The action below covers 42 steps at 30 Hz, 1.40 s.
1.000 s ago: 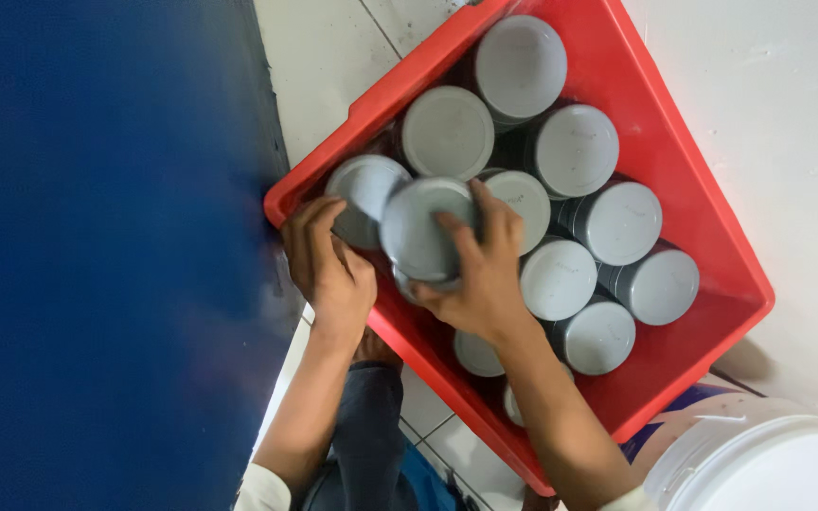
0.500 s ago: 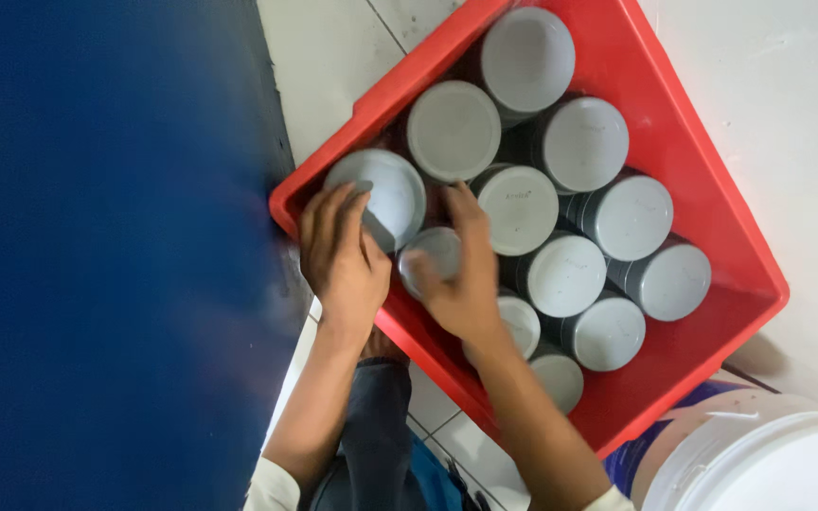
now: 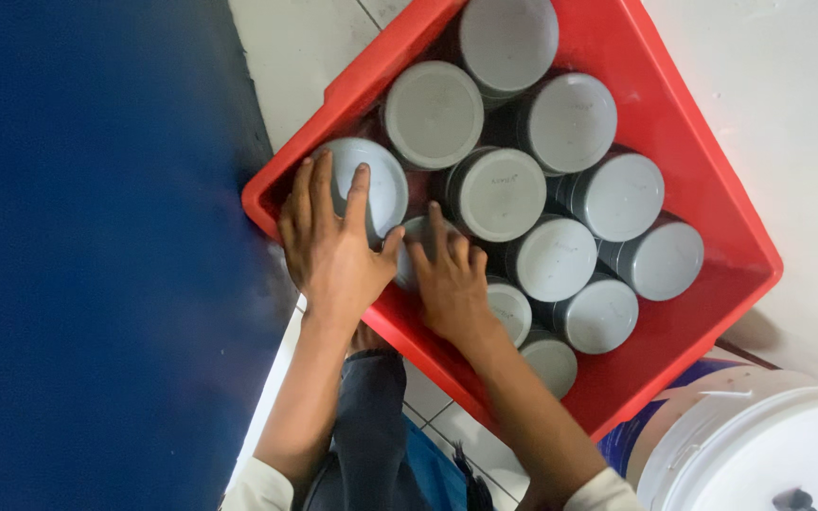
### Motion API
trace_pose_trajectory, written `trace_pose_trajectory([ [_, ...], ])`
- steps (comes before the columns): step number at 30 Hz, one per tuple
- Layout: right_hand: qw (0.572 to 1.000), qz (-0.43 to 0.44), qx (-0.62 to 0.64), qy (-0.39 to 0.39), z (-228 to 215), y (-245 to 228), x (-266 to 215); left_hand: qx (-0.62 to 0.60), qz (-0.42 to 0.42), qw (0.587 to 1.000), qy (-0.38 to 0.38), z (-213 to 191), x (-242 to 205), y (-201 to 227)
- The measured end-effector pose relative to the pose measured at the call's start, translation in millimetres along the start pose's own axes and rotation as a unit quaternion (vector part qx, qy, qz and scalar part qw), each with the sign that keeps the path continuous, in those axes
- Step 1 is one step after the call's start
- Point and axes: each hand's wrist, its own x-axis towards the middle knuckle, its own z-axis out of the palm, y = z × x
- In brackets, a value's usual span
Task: The person cleans gray plastic pipe caps with a cloth and stacks them in a red crate.
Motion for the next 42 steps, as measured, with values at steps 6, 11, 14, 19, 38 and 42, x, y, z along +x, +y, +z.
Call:
trace_pose_trajectory([
  [6, 0.997, -0.066, 0.0, 0.042, 5.5, 12.6, 0.2, -0.078, -0.043, 0.995, 0.042, 9.3, -7.4, -8.0],
  [11, 0.977, -0.05, 0.132, 0.162, -41.9, 14.7, -45.0, -0.203, -0.031, 0.965, 0.161, 10.8, -11.5, -16.7],
  [14, 0.939, -0.052, 0.207, 0.27, -64.2, 16.8, -44.9, -0.232, -0.017, 0.952, 0.198, 11.1, -12.4, -19.1],
  [19, 0.89, -0.134, 0.236, 0.367, -78.9, 2.1, 1.5, -0.231, -0.023, 0.94, 0.25, 15.1, -11.7, -18.6],
  [38, 0.872, -0.21, 0.327, 0.298, -60.5, -5.0, 19.6, -0.204, -0.014, 0.93, 0.305, 16.1, -13.1, -18.2],
  [42, 0.873, -0.219, 0.313, 0.303, -61.8, 8.0, 15.9, -0.194, -0.018, 0.937, 0.291, 12.5, -9.2, -14.0],
])
